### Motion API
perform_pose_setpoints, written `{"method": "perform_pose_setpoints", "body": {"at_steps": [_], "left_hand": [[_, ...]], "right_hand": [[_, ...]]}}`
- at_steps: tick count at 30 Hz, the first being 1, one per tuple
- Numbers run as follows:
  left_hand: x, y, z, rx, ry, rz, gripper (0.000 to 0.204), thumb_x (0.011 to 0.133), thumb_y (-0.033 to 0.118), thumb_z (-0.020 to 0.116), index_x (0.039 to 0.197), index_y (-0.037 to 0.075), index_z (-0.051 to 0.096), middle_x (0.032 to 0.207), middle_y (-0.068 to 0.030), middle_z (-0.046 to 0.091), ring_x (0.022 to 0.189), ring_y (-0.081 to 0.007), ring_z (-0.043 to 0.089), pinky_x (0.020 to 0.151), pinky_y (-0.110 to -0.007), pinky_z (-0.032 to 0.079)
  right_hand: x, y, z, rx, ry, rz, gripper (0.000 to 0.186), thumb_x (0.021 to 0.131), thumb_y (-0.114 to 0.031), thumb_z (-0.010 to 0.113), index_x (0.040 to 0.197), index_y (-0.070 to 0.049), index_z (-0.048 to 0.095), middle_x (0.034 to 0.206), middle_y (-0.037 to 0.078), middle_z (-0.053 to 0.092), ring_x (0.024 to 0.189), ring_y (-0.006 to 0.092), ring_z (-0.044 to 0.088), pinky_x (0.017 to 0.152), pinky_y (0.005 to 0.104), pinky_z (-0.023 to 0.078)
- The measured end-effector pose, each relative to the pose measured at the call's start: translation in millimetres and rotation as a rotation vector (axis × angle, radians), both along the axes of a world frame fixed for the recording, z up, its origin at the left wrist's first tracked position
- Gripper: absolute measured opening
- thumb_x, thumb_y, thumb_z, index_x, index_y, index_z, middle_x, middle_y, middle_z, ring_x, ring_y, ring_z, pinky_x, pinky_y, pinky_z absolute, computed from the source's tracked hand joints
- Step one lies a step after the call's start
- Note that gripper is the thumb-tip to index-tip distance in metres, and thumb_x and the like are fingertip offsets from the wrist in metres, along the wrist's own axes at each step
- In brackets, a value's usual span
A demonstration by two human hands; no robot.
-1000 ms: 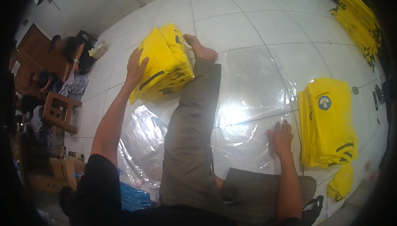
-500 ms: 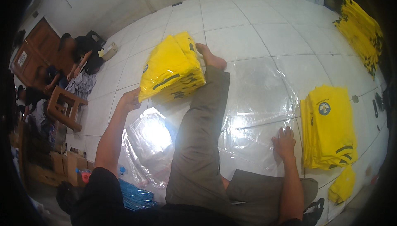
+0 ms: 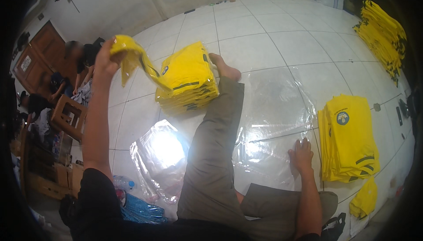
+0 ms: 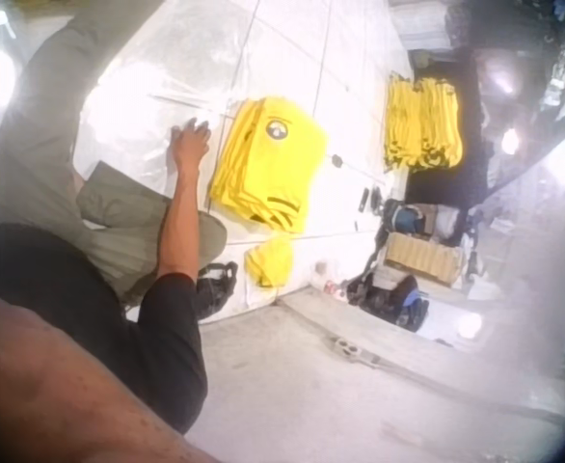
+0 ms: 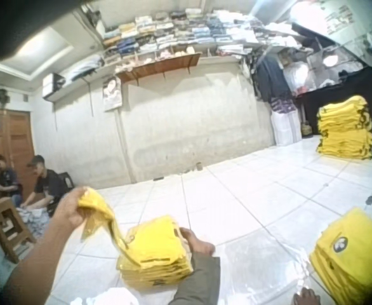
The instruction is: The person sits on the floor and repeatedly folds yellow t-shirts, places them into clear plastic bags, and stacks the packaged items. The person handles the shirts and bags by hand, creating a growing pile of packaged shirts.
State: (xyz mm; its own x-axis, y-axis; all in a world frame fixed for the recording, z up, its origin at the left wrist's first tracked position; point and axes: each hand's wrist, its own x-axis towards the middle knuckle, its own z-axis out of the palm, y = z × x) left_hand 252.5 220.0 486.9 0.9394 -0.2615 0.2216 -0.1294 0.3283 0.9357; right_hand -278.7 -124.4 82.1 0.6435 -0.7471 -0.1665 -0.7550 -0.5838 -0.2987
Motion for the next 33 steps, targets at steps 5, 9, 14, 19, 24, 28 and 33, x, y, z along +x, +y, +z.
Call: {"method": "perform_pose_setpoints", "body": {"at_steps": [5, 9, 14, 19, 24, 28, 33], "left_hand": [[29, -10, 60, -0.137, 0.087, -0.166, 0.021, 0.101, 0.014, 0.059, 0.112, -0.003, 0.058, 0.103, -0.0161, 0.068, 0.089, -0.0279, 0.073, 0.074, -0.036, 0.066], [47, -55, 59, -0.078, 0.146, -0.203, 0.023, 0.103, 0.017, 0.056, 0.111, -0.004, 0.057, 0.102, -0.0174, 0.068, 0.087, -0.0273, 0.073, 0.070, -0.035, 0.066], [106, -72, 69, -0.167, 0.047, -0.166, 0.024, 0.104, 0.020, 0.051, 0.111, -0.002, 0.057, 0.102, -0.0183, 0.068, 0.088, -0.0302, 0.072, 0.073, -0.039, 0.065], [146, -70, -15, -0.222, 0.182, -0.131, 0.024, 0.104, 0.019, 0.050, 0.115, -0.002, 0.056, 0.108, -0.0181, 0.066, 0.094, -0.0337, 0.069, 0.080, -0.045, 0.062], [152, -13, -184, 0.160, 0.427, -0.116, 0.024, 0.101, 0.020, 0.051, 0.116, 0.001, 0.055, 0.104, -0.0164, 0.065, 0.081, -0.0280, 0.068, 0.057, -0.035, 0.059], [135, 17, -231, 0.637, 0.482, -0.128, 0.030, 0.095, 0.021, 0.058, 0.117, 0.000, 0.055, 0.103, -0.0171, 0.065, 0.079, -0.0287, 0.069, 0.049, -0.033, 0.055], [92, -11, -223, 1.480, -0.612, 0.486, 0.055, 0.088, 0.026, 0.072, 0.130, -0.004, 0.052, 0.118, -0.0284, 0.063, 0.111, -0.0434, 0.063, 0.090, -0.053, 0.053]], "right_hand": [[5, 2, 5, 0.007, 0.030, 0.003, 0.068, 0.094, -0.036, 0.068, 0.149, -0.004, 0.045, 0.161, 0.028, 0.028, 0.148, 0.0462, 0.027, 0.112, 0.0608, 0.032], [1, -3, 1, -0.045, 0.070, 0.023, 0.068, 0.094, -0.038, 0.065, 0.148, -0.002, 0.045, 0.158, 0.029, 0.030, 0.145, 0.0461, 0.031, 0.108, 0.0595, 0.039], [0, -2, -5, -0.066, 0.024, 0.077, 0.068, 0.094, -0.038, 0.065, 0.147, -0.001, 0.046, 0.159, 0.030, 0.030, 0.145, 0.0471, 0.031, 0.108, 0.0604, 0.039], [-2, -3, -9, -0.087, 0.039, 0.053, 0.069, 0.093, -0.038, 0.066, 0.147, -0.001, 0.046, 0.158, 0.030, 0.031, 0.144, 0.0482, 0.031, 0.107, 0.0603, 0.039], [3, 0, -8, -0.076, 0.032, 0.062, 0.070, 0.093, -0.038, 0.066, 0.148, -0.001, 0.044, 0.158, 0.029, 0.031, 0.144, 0.0481, 0.032, 0.107, 0.0605, 0.038], [0, -2, -6, -0.072, 0.043, 0.054, 0.072, 0.094, -0.038, 0.065, 0.150, -0.001, 0.042, 0.160, 0.029, 0.028, 0.145, 0.0473, 0.030, 0.109, 0.0602, 0.036], [2, 1, 9, -0.011, 0.140, 0.002, 0.076, 0.095, -0.041, 0.061, 0.155, -0.001, 0.036, 0.164, 0.028, 0.021, 0.150, 0.0460, 0.023, 0.114, 0.0596, 0.030]]}}
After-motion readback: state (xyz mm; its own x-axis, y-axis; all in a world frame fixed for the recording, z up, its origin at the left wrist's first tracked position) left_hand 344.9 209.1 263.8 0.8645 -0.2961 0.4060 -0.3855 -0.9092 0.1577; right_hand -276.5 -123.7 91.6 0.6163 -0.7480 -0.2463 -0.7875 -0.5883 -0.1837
